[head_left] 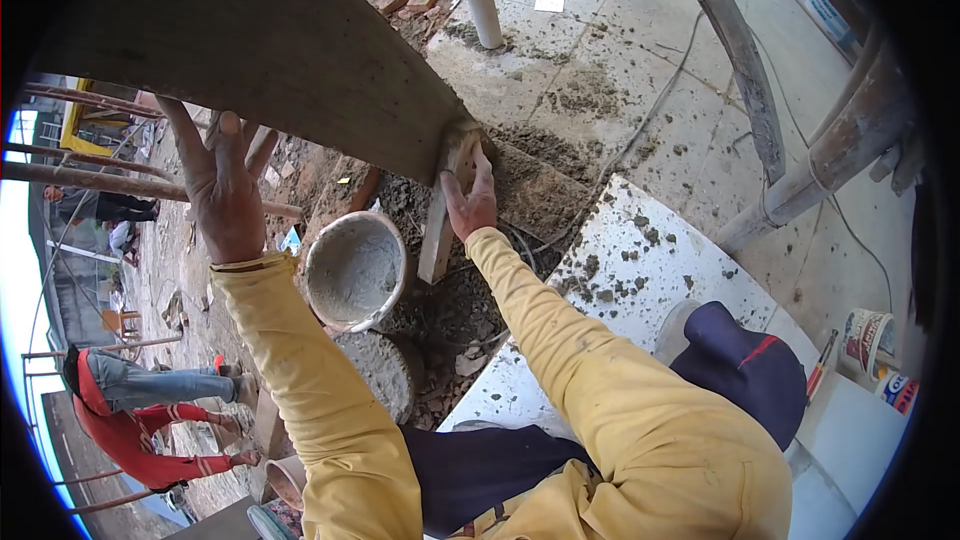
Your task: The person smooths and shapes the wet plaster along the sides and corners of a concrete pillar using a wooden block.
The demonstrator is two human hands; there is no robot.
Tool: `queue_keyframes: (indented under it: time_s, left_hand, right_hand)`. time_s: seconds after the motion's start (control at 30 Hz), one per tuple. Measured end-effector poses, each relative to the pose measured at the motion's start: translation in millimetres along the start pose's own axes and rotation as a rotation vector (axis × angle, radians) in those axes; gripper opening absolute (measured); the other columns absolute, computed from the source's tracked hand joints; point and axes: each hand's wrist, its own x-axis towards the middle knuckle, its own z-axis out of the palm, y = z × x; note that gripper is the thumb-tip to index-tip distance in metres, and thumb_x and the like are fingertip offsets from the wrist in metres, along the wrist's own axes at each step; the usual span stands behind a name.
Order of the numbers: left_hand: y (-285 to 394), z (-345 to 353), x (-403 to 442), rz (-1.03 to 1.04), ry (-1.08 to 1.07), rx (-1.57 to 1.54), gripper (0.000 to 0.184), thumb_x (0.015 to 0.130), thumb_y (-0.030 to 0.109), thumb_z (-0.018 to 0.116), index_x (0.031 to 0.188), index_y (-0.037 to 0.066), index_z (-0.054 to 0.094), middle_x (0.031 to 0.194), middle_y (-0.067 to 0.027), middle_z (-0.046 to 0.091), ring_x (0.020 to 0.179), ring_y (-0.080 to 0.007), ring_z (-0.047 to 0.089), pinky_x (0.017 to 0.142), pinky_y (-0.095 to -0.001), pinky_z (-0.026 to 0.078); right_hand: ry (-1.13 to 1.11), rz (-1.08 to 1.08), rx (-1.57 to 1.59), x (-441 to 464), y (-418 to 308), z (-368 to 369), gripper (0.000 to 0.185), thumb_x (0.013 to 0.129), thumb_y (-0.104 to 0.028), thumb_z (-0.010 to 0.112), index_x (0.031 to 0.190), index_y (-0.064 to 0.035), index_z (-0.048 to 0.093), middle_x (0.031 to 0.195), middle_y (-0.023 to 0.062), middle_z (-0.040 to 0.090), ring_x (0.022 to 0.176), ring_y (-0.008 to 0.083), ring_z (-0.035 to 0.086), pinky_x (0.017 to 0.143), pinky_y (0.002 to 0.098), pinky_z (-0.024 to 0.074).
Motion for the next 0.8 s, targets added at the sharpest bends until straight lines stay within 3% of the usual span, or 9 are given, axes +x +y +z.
queue_keyframes:
  time_s: [0.07, 0.17, 0.3, 0.43, 0.53, 0.6, 0.7, 0.8]
  left_hand:
    - [-1.7, -1.0, -0.9, -0.013, 0.004, -0.017, 0.072, 0.105, 0.026, 0.048, 0.160, 0.020, 0.001, 0.150, -0.0188, 0.041, 0.123, -0.0333, 0.058, 0.094, -0.0454, 0.055]
    - [0.6, -0.5, -1.9, -0.019, 0.003, -0.007, 0.073, 0.105, 0.026, 0.049, 0.160, 0.020, 0.001, 0.149, -0.0192, 0.042, 0.124, -0.0335, 0.058, 0.094, -0.0448, 0.055]
    - [-1.1, -0.4, -3.0, -0.031, 0.007, -0.017, 0.073, 0.105, 0.026, 0.050, 0.160, 0.021, 0.001, 0.149, -0.0186, 0.042, 0.124, -0.0335, 0.058, 0.095, -0.0453, 0.055]
    - [1.7, 2.2, -1.2, -0.018, 0.010, 0.009, 0.074, 0.105, 0.027, 0.050, 0.160, 0.020, 0.001, 0.149, -0.0182, 0.042, 0.124, -0.0341, 0.058, 0.097, -0.0470, 0.054]
    - [1.6, 0.9, -0.5, -0.001, 0.007, 0.005, 0.074, 0.105, 0.027, 0.050, 0.160, 0.019, 0.001, 0.150, -0.0182, 0.041, 0.124, -0.0344, 0.058, 0.097, -0.0474, 0.053]
    - [1.5, 0.7, 0.3, 0.002, 0.007, -0.010, 0.074, 0.105, 0.027, 0.050, 0.160, 0.019, 0.001, 0.150, -0.0183, 0.041, 0.124, -0.0344, 0.058, 0.097, -0.0474, 0.053]
    - [0.0, -0.8, -2.6, -0.034, 0.013, 0.018, 0.074, 0.105, 0.028, 0.050, 0.160, 0.019, 0.001, 0.152, -0.0181, 0.038, 0.125, -0.0349, 0.057, 0.097, -0.0474, 0.053]
    - [1.8, -0.3, 0.7, -0.013, -0.005, 0.009, 0.074, 0.105, 0.028, 0.050, 0.160, 0.019, 0.000, 0.154, -0.0185, 0.035, 0.126, -0.0356, 0.056, 0.098, -0.0479, 0.053]
  right_hand:
    - [-0.024, 0.326, 0.205, -12.4, 33.5, 2.4, 0.079, 0.091, -0.035, 0.067, 0.152, -0.0032, 0.029, 0.147, 0.0246, 0.041, 0.130, 0.0361, 0.047, 0.111, 0.0424, 0.0366]
    - [0.016, 0.354, 0.136, -8.0, 22.9, 2.4, 0.078, 0.091, -0.033, 0.066, 0.152, -0.0026, 0.029, 0.148, 0.0244, 0.040, 0.129, 0.0345, 0.048, 0.111, 0.0404, 0.0365]
    - [0.039, -0.097, 0.061, 22.0, -73.8, -1.3, 0.081, 0.091, -0.040, 0.068, 0.151, -0.0025, 0.031, 0.140, 0.0255, 0.047, 0.125, 0.0386, 0.049, 0.108, 0.0441, 0.0383]
    - [0.052, -0.245, 0.034, 41.1, -92.8, -3.3, 0.077, 0.090, -0.035, 0.070, 0.151, -0.0041, 0.034, 0.130, 0.0245, 0.052, 0.108, 0.0385, 0.053, 0.098, 0.0464, 0.0418]
    - [0.063, -0.078, -0.012, 9.1, -26.2, 2.1, 0.075, 0.089, -0.031, 0.069, 0.150, -0.0049, 0.035, 0.135, 0.0249, 0.050, 0.117, 0.0385, 0.052, 0.103, 0.0452, 0.0410]
    - [0.032, 0.331, 0.162, -13.6, 30.4, 3.4, 0.074, 0.089, -0.028, 0.069, 0.150, -0.0055, 0.035, 0.141, 0.0243, 0.047, 0.127, 0.0379, 0.049, 0.109, 0.0438, 0.0380]
    - [-0.039, 0.427, 0.210, -12.8, 32.0, -3.1, 0.075, 0.088, -0.026, 0.069, 0.151, -0.0055, 0.034, 0.146, 0.0227, 0.044, 0.135, 0.0368, 0.043, 0.115, 0.0422, 0.0334]
    - [0.031, -0.028, 0.056, 16.6, -57.6, -6.7, 0.076, 0.090, -0.035, 0.069, 0.150, -0.0035, 0.035, 0.140, 0.0207, 0.049, 0.128, 0.0338, 0.047, 0.108, 0.0429, 0.0382]
